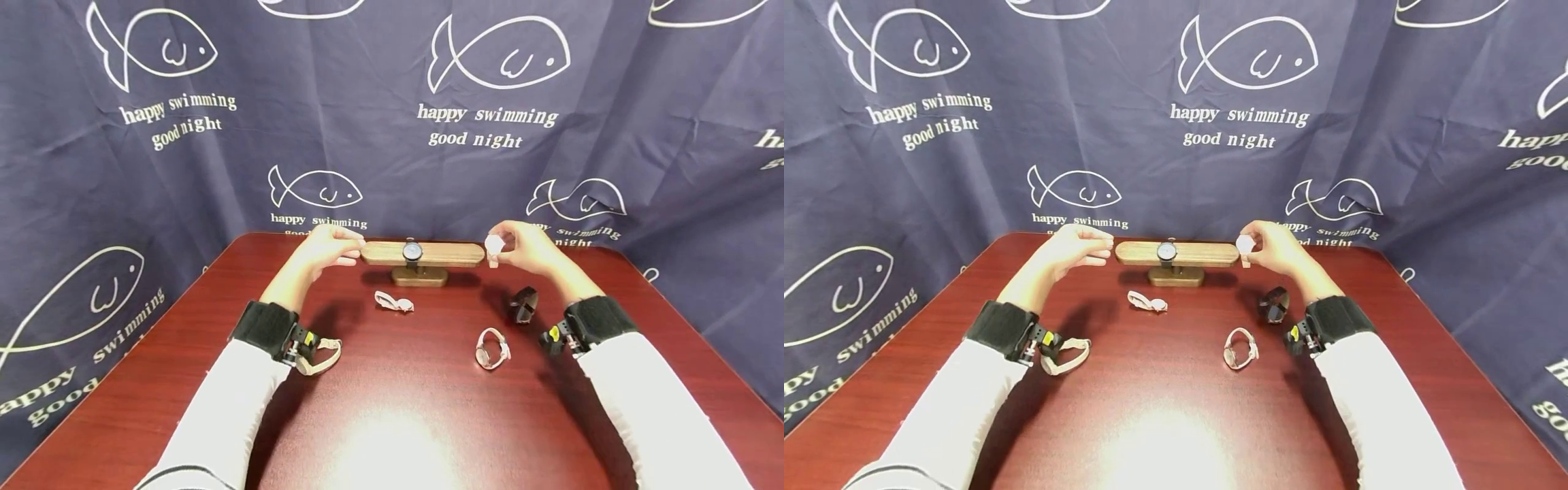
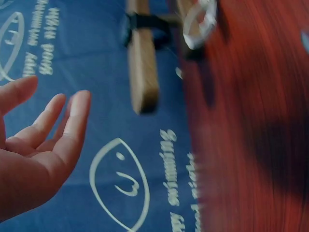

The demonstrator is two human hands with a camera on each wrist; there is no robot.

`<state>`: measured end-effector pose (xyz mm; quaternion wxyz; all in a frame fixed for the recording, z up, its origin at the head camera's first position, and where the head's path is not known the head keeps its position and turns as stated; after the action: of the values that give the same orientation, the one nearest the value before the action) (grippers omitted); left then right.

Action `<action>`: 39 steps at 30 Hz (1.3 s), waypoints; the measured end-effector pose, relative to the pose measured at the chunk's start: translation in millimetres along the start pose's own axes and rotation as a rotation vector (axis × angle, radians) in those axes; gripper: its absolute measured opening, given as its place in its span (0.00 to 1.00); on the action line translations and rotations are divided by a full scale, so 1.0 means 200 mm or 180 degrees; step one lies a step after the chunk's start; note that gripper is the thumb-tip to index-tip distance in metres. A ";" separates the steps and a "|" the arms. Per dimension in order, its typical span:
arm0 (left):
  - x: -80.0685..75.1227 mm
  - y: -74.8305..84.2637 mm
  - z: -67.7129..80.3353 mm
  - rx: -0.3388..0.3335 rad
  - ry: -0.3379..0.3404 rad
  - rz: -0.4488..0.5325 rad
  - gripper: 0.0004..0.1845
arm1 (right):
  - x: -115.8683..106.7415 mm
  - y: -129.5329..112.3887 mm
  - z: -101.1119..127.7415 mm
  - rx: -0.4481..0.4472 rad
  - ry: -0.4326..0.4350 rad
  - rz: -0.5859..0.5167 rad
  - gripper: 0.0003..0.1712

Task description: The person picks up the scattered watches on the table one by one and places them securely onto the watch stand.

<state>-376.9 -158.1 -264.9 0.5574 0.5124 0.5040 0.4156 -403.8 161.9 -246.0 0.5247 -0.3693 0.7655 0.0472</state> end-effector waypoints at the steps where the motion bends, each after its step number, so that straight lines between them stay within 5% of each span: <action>1: -0.01 -0.02 -0.02 -0.0099 -0.0005 -0.0092 0.17 | 0.01 0.02 -0.01 0.0051 -0.0065 -0.0006 0.21; 7: -0.05 -0.11 -0.13 -0.0550 -0.0038 -0.0221 0.19 | 0.07 0.10 -0.07 0.0284 -0.0339 0.0002 0.19; 18: -0.05 -0.22 -0.23 -0.0976 0.0242 -0.0150 0.19 | 0.13 0.16 -0.13 0.0580 -0.0629 -0.0156 0.19; 28: -0.05 -0.27 -0.28 -0.0888 0.0687 0.0010 0.20 | 0.20 0.17 -0.13 0.0655 -0.0736 -0.0431 0.20; 31: -0.07 -0.28 -0.29 -0.0862 0.0824 -0.0179 0.20 | 0.21 0.18 -0.14 0.0669 -0.0731 -0.0423 0.20; 39: -0.07 -0.25 -0.29 -0.0649 0.0790 -0.0796 0.17 | 0.22 0.19 -0.14 0.0718 -0.0702 -0.0579 0.20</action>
<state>-438.2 -170.0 -310.2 0.5872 0.3316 0.5838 0.4520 -456.8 154.5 -282.0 0.6457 -0.3684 0.6673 -0.0464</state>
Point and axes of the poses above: each hand's wrist, its own z-axis away from the middle knuckle, its own x-axis out of the palm, y = z × x, the point moved 8 cm from there along -z, towards the middle knuckle, and after that the axes turned 6 degrees about z, right-handed, at the moved point
